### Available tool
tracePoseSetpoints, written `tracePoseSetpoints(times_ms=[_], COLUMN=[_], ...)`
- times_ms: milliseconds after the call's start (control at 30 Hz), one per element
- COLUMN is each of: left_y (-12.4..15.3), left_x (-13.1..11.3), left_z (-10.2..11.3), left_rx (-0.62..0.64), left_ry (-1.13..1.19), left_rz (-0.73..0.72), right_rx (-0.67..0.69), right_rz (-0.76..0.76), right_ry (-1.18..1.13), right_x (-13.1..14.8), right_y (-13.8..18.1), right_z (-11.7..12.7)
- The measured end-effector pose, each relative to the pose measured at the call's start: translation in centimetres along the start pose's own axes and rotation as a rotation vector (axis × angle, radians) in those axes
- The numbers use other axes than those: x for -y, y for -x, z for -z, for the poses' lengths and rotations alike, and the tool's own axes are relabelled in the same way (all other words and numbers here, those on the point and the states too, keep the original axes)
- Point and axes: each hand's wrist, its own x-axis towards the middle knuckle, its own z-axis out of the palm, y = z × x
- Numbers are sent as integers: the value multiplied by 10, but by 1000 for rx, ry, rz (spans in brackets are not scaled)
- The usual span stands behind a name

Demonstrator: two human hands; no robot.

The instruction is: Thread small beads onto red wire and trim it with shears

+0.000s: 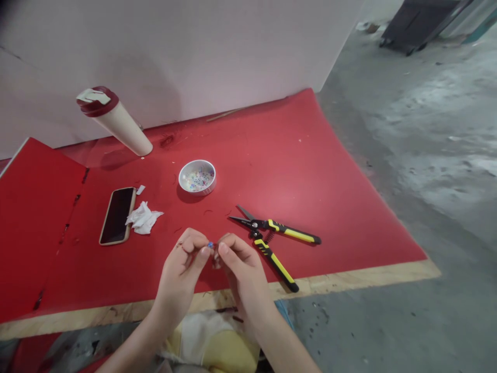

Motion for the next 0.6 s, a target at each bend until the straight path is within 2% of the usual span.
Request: tracePoseSetpoints(times_ms=[167,267,400,500,600], left_y=[-1,-2,-3,-5,-6], left_x=[7,11,14,15,16], left_z=[5,8,10,11,11], left_rx=[185,203,251,297,333], left_ry=[352,411,416,462,568], left_rz=[209,224,258,278,300], right_rx=[97,59,0,10,76], right_rz=[180,270,472,534,402], right_ry=[382,667,975,1044,914], right_x=[10,15,18,20,24], right_y=[1,2,4,5,5], right_z=[6,6,5,4,3])
